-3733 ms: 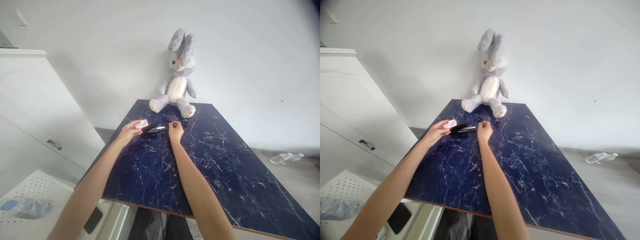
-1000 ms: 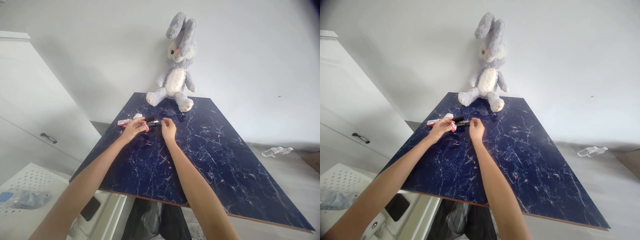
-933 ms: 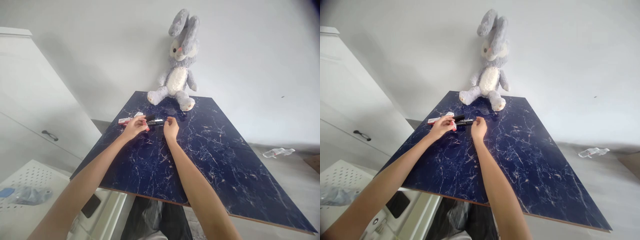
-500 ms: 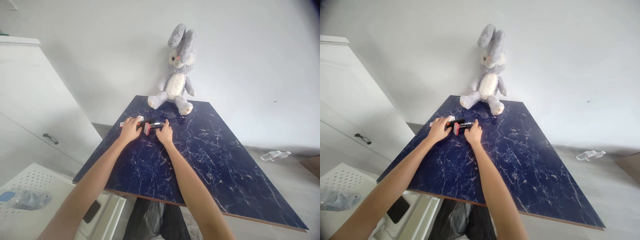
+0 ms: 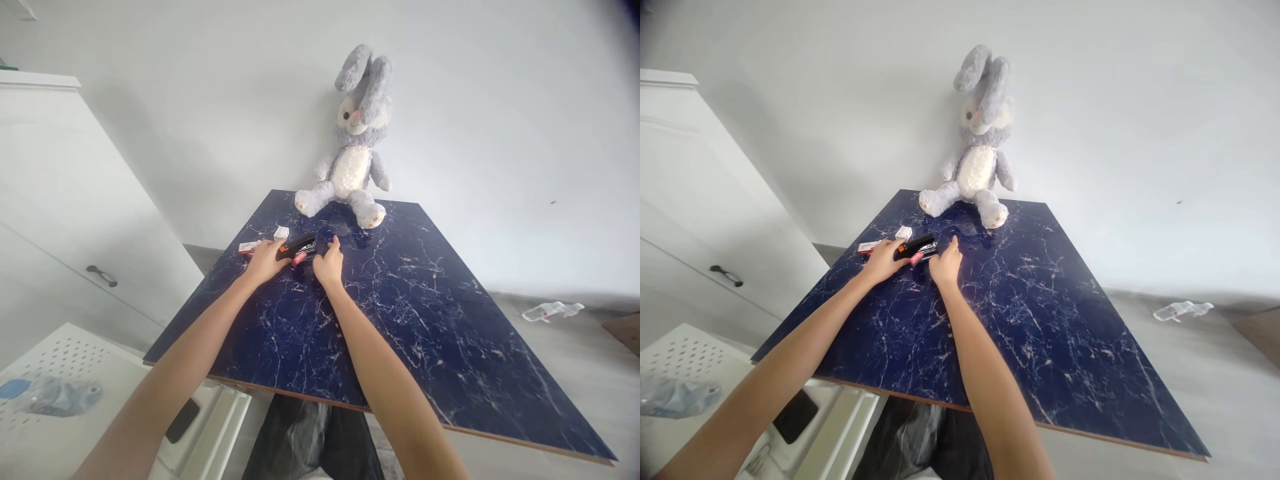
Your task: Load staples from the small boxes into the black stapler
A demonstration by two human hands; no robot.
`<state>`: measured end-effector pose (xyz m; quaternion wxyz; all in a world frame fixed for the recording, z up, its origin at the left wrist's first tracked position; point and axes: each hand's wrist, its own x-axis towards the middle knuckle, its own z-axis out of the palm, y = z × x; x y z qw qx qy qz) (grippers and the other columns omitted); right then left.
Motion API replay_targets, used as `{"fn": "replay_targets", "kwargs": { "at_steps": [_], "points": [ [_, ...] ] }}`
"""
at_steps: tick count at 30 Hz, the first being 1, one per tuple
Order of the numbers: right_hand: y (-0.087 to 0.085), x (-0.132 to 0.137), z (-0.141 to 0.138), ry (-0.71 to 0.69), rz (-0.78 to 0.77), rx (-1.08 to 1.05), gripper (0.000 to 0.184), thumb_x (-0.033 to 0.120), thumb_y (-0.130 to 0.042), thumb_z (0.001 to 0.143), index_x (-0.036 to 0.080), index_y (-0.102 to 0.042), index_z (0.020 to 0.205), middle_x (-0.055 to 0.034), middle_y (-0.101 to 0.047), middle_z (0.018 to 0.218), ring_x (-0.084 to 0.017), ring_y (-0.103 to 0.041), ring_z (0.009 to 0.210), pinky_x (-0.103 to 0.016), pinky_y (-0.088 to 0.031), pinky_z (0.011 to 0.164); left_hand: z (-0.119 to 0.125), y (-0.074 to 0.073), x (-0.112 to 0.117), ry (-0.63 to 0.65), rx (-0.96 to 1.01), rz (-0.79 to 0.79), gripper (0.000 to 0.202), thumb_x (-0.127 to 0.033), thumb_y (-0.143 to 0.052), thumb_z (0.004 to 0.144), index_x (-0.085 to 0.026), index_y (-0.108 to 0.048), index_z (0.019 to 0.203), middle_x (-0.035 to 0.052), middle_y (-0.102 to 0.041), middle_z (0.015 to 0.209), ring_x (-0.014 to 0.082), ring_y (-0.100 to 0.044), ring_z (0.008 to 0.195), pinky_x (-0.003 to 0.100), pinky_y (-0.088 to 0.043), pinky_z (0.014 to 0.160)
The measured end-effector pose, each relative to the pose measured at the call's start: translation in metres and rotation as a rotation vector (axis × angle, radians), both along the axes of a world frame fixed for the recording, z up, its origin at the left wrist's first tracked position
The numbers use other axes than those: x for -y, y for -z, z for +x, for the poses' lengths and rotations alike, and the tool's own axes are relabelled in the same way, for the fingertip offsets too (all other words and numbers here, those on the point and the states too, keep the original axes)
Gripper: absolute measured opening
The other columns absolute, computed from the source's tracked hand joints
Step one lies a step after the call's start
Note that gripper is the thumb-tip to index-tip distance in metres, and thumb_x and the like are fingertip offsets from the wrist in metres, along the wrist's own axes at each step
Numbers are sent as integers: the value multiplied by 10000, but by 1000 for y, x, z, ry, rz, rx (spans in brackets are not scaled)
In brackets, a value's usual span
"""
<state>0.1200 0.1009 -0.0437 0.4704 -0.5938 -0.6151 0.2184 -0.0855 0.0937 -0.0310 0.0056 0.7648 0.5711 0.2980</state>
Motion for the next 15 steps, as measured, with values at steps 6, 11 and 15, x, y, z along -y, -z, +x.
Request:
{"fn": "replay_targets", "kwargs": {
  "at_steps": [6, 11, 15],
  "points": [
    [-2, -1, -4, -244, -76, 112, 882, 227, -615, 710, 148, -292, 1527, -140, -597, 1386, -360, -504, 1307, -515, -390, 1107, -1, 0, 1, 87, 21, -33, 441, -378, -708, 843, -207, -662, 1246, 132, -698, 1036, 340, -609, 988, 417, -441, 890],
    [-6, 2, -3, -136, -19, 11, 700, 216, -553, 782, 130, -387, 1456, -156, -603, 1368, -312, -552, 1260, -471, -417, 1080, 5, -7, 6, 5, 13, 25, 514, -382, -750, 805, -199, -644, 1273, 143, -698, 1091, 368, -571, 1089, 466, -420, 962],
    [-11, 11, -3, -64, 102, -88, 383, 339, -471, 919, 166, -555, 1250, -126, -680, 1146, -246, -666, 989, -383, -514, 903, -19, -15, 6, -122, 71, 154, 380, -315, -626, 893, -216, -662, 1258, 129, -687, 1183, 361, -521, 1188, 510, -351, 1057]
  ]
}}
